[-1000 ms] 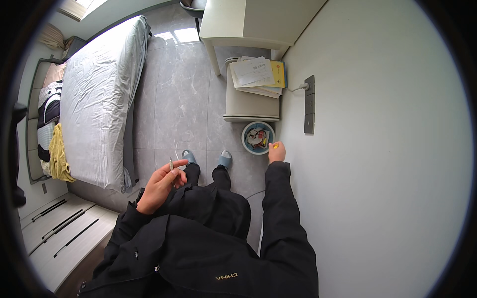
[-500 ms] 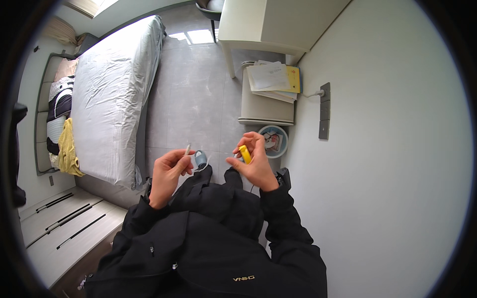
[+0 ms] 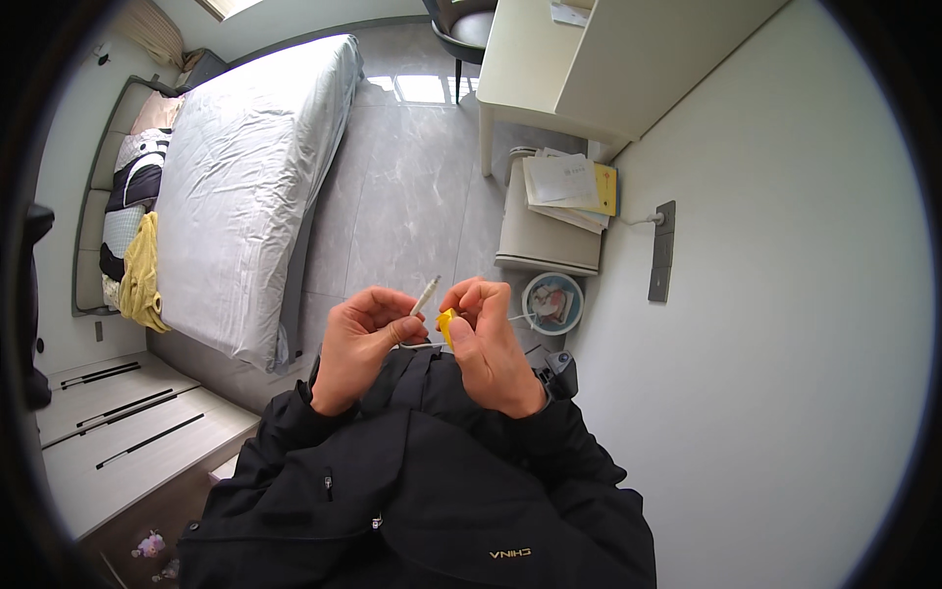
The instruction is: The person retrieves a red box and a blue bin from a cabinet, then selects a roll of yellow tape. They walk to a bedroom and wrap the tape around the end of a white cable, completing the repair.
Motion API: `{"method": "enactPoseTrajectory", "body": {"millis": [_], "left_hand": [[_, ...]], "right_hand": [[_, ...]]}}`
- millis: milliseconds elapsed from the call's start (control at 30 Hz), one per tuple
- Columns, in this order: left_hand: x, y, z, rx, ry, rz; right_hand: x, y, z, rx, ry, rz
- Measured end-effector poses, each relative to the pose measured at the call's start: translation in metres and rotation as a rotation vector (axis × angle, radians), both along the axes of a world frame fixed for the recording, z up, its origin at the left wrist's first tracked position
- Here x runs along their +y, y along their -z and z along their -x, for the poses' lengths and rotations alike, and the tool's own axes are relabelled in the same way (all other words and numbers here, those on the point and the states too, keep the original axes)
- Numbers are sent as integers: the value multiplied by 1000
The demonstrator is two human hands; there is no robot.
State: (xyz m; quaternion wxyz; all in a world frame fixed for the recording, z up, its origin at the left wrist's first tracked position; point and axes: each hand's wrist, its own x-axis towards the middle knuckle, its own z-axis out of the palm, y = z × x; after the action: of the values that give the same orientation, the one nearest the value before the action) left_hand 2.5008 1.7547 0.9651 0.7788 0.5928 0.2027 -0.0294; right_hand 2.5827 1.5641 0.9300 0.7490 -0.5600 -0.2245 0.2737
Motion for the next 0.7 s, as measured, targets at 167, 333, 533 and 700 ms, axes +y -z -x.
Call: {"method": "enactPoseTrajectory", "body": {"millis": [167, 333, 533, 700], "left_hand": [[14, -6, 6, -115, 50, -31], [24, -7, 13, -94, 52, 70], [33, -9, 19, -115, 50, 44], [38, -11, 20, -120, 72, 1]], "right_hand": [[20, -11, 9, -109, -9, -30], [37, -21, 21, -95, 21, 9], [47, -27, 29, -132, 33, 40], [52, -23, 32, -191, 41, 100]]}}
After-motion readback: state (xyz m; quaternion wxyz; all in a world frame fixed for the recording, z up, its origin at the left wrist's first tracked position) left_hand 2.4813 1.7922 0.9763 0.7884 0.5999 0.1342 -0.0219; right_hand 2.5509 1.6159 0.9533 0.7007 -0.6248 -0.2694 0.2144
